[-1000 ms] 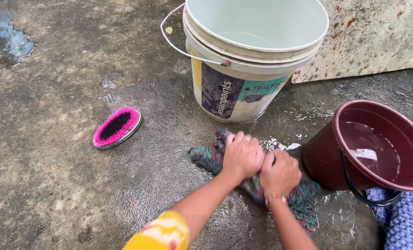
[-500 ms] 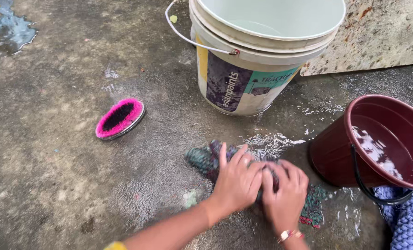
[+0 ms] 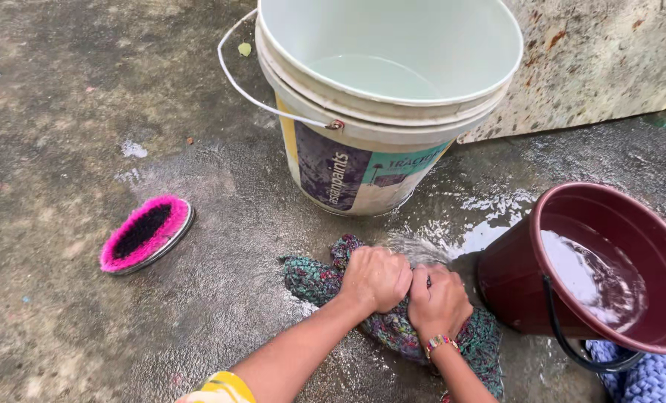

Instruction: The person washes a woven door mat by hand, dipping it into a bucket of water and a small tub, and scrubbing and squeezing it on the ground.

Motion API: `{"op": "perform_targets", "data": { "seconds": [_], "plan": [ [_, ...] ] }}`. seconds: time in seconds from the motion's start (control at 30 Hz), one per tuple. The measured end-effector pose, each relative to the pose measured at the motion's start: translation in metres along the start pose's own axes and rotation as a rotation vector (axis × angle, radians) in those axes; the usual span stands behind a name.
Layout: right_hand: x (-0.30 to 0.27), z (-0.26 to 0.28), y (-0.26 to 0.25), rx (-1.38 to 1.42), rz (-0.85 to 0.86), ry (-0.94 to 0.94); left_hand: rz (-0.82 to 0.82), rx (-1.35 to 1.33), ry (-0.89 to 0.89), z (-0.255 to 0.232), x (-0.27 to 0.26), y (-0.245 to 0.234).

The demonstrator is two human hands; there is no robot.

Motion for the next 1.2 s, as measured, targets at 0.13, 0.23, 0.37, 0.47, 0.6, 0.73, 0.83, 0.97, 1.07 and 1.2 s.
{"op": "perform_targets", "data": {
  "seconds": [0.13,0.23,0.37,0.47,0.6,0.73,0.83,0.97,1.07,1.2],
  "plan": [
    [0.015,-0.010,0.010,-0.090,0.126,0.125,0.072,-0.004,-0.101,0.005,0.006,0.005],
    [0.013,-0.008,0.007,-0.064,0.108,0.121,0.056,-0.015,-0.115,0.000,0.002,-0.002],
    [-0.009,0.002,-0.009,0.010,-0.005,0.033,-0.045,0.017,-0.073,-0.014,-0.017,-0.017],
    [-0.038,0.006,-0.023,0.032,-0.103,-0.055,-0.148,0.003,-0.016,-0.027,-0.042,-0.031],
    [-0.061,0.016,-0.042,0.079,-0.174,-0.195,-0.271,-0.047,0.072,-0.042,-0.068,-0.050],
    [-0.040,0.027,-0.073,0.101,-0.286,-0.125,-0.380,-0.052,0.123,-0.060,-0.044,-0.082],
    [-0.012,0.050,-0.123,0.255,-0.449,-0.316,-0.473,-0.044,0.226,-0.088,-0.006,-0.127],
    [-0.001,0.077,-0.185,0.304,-0.605,-0.437,-0.660,-0.078,0.388,-0.126,0.014,-0.188],
    [-0.017,0.084,-0.195,0.350,-0.642,-0.533,-0.660,-0.100,0.438,-0.130,0.001,-0.195],
    [-0.071,0.051,-0.137,0.388,-0.450,-0.424,-0.450,-0.097,0.307,-0.097,-0.052,-0.133]
  ]
}}
Point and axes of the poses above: each hand's wrist, its own x-axis towards the middle knuckle, its own y-axis out of the palm, z = x × y, the point moved 5 cm from there along x, towards the middle knuckle, and after that the axes turned 5 degrees about z, right-handed, at the moved point
